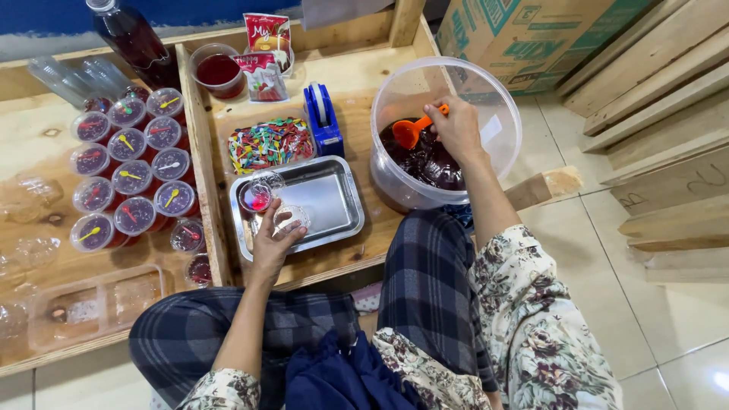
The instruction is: The person fills small cups with red jelly from a large container using a ladle and then seals them with plastic wrap and rubber bands.
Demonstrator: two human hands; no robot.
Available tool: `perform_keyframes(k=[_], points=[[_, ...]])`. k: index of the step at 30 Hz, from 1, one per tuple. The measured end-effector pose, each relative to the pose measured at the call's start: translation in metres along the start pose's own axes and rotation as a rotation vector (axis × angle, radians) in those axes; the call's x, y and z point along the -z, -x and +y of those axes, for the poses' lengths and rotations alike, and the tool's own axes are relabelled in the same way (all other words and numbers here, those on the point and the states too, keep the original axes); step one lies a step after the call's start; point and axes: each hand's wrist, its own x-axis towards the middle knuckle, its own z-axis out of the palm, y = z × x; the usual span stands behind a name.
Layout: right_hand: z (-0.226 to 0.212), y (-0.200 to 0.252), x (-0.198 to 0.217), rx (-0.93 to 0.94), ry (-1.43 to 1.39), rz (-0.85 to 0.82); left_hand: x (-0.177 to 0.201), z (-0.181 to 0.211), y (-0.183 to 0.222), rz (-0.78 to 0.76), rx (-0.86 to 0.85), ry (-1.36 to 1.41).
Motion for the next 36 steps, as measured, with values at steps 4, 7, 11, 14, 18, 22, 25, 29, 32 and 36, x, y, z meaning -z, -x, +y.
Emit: perform_keyframes(k=[4,7,11,14,18,22,25,29,32,36], points=[[0.008,-0.004,0.000,0.063,0.106,-0.006,-0.003,-0.012,0.000,0.011,0.002,0.039],[-0.005,0.000,0.008,0.064,0.099,0.069,-0.012,-0.014,0.004,0.020,0.019,0.051],[-0.011,0.006,0.027,-0.071,-0.290,0.243,-0.029,-0.017,0.005,0.014,0.041,0.102],[-0.021,0.014,0.046,-0.132,-0.481,0.278,-0.052,-0.014,0.005,-0.012,0.037,0.144],[-0.021,0.020,0.072,-0.103,-0.628,0.302,-0.089,0.002,0.000,-0.101,-0.015,0.168],[-0.069,0.042,0.102,-0.048,-0.624,0.301,-0.124,0.029,-0.006,-0.133,-0.077,0.231],[-0.126,0.069,0.118,0.013,-0.648,0.275,-0.137,0.043,-0.014,-0.239,-0.062,0.158],[-0.155,0.086,0.120,0.050,-0.641,0.262,-0.148,0.043,-0.022,-0.270,-0.176,0.131],[-0.162,0.096,0.111,0.102,-0.620,0.214,-0.149,0.042,-0.026,-0.269,-0.198,0.144],[-0.177,0.118,0.094,0.216,-0.453,0.131,-0.147,0.041,-0.028,-0.276,-0.198,0.215]])
